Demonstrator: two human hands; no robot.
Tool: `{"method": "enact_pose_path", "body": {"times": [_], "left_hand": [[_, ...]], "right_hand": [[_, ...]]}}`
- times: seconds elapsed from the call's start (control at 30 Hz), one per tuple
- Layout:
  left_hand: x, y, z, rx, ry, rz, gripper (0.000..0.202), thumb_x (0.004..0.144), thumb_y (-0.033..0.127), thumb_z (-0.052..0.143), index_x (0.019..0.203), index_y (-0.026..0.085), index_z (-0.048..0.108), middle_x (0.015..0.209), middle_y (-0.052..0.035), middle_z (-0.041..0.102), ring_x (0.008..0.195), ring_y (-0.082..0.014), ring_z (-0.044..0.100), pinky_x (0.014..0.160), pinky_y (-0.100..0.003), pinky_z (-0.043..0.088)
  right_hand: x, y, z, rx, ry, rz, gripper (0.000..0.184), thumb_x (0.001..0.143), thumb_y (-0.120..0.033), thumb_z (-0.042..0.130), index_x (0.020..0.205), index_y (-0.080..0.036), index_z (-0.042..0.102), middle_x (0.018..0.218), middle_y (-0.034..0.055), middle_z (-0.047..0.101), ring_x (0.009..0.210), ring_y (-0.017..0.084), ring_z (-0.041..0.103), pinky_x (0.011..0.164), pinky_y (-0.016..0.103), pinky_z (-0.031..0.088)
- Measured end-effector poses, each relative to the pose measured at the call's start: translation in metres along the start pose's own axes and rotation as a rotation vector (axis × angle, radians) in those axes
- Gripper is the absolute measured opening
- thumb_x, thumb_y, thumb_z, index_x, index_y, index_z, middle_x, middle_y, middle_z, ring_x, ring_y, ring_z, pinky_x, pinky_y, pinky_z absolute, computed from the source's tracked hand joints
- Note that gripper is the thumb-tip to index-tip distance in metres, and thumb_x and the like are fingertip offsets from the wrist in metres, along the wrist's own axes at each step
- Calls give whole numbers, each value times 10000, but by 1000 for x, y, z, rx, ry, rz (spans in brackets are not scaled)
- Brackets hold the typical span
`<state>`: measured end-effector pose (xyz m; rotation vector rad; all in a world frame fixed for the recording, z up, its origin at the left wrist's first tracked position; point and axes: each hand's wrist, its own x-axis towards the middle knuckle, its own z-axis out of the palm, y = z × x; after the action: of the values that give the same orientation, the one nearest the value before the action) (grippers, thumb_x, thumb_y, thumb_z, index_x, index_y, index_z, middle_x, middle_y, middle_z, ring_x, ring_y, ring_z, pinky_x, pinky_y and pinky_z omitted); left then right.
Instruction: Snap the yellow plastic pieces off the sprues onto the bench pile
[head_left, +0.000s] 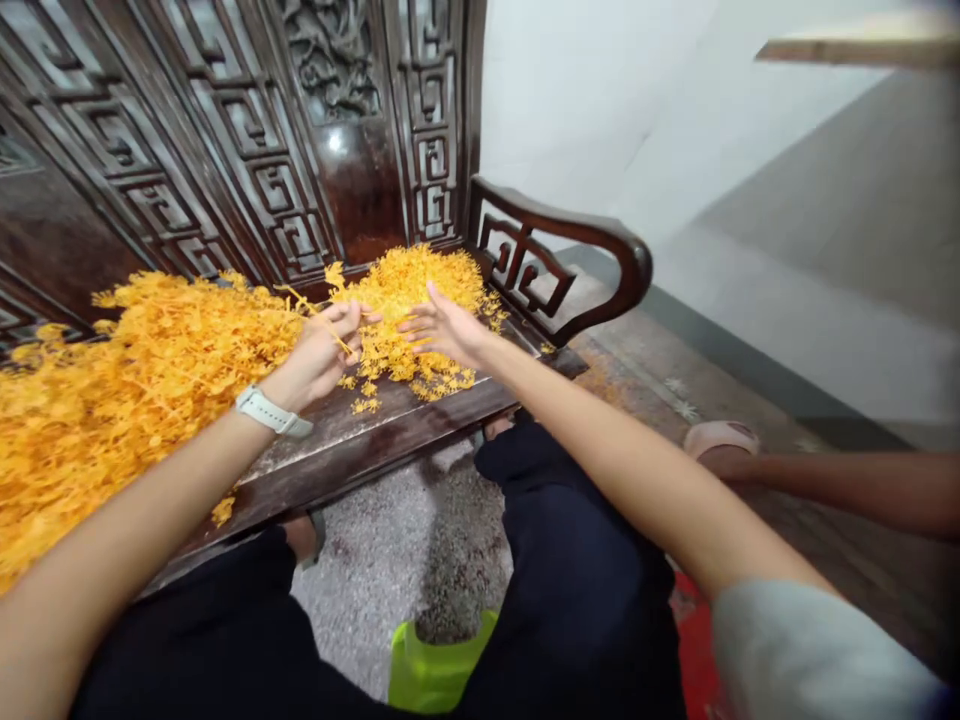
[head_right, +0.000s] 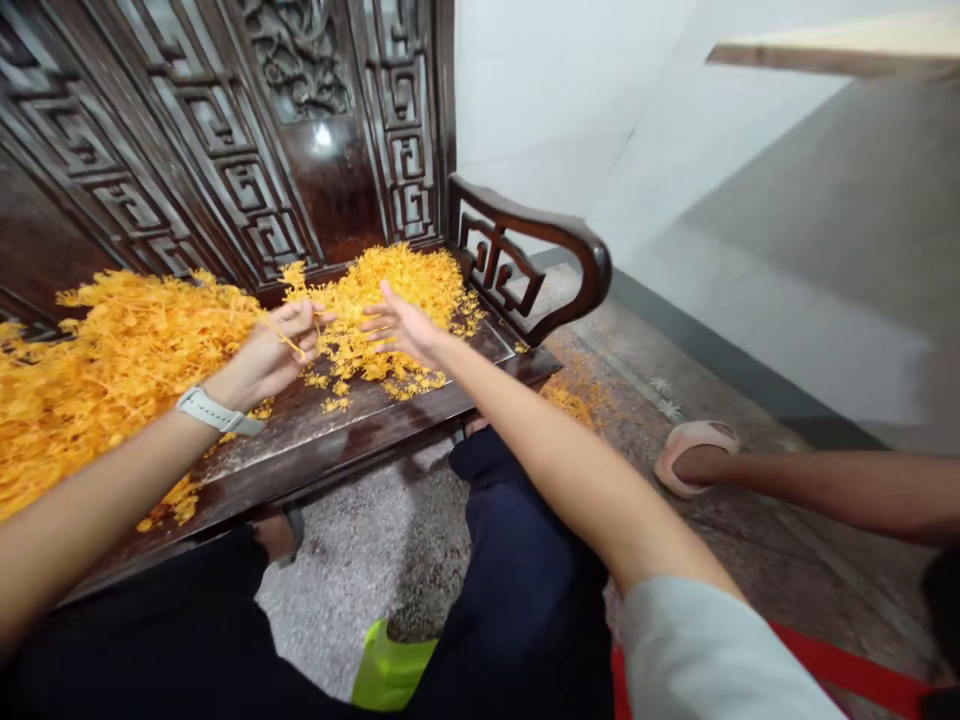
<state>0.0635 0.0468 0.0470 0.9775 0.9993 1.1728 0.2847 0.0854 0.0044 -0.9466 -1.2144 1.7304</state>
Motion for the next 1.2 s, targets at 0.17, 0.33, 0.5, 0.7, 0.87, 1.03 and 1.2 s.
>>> {"method": "enact_pose_path", "body": {"times": [0.17,0.33,0.5,0.7,0.87,1.03,1.2], "left_hand": [[11,-13,19,6,-35,57,279,809,274,935,831,128,698,774,-15,666,497,-52,478,395,-149,376],[4,-16,28,36,-163,-22,308,741,286,963,784,130,702,638,12,576,464,-60,432,389,-167,370],[-5,-9,35,49,-167,-7,297,740,288,951,813,137,706,706,-19,653,457,-58,422,386,-173,354],[-1,-15,44,99,-58,23,391,654,359,1017,842,121,770,938,-93,770,554,-72,510,417,-170,382],[1,-13,50,75,-131,-10,364,662,342,1001,848,131,771,751,-16,653,501,-54,411,398,-167,332],[-2,-6,53,74,-129,-59,352,741,400,926,786,136,697,632,18,554,435,-47,339,363,-164,251],[-6,-11,52,233,-69,-13,285,651,295,924,749,156,696,556,11,546,431,-79,397,384,-172,252]], "right_hand": [[-1,-11,45,238,55,-69,574,913,-801,674,1040,-245,606,878,50,689,856,226,672,813,385,614],[2,-7,38,395,156,5,417,1049,-630,632,928,-240,549,739,-10,612,688,160,606,673,293,570],[-8,-14,25,356,227,37,409,1108,-533,582,855,-213,551,657,-49,522,522,104,414,470,204,366],[-19,-9,36,381,85,80,574,1023,-787,515,894,-230,566,735,-1,610,624,155,546,584,264,499],[-14,-11,36,344,370,-28,509,1052,-653,618,812,-220,496,612,-67,468,493,95,398,473,204,378],[-16,-26,22,211,303,-104,569,1050,-678,596,758,-231,397,535,-109,324,420,56,201,395,172,163],[-12,-30,7,-5,269,-140,579,1053,-647,618,721,-231,390,513,-100,335,424,56,218,387,172,183]]}}
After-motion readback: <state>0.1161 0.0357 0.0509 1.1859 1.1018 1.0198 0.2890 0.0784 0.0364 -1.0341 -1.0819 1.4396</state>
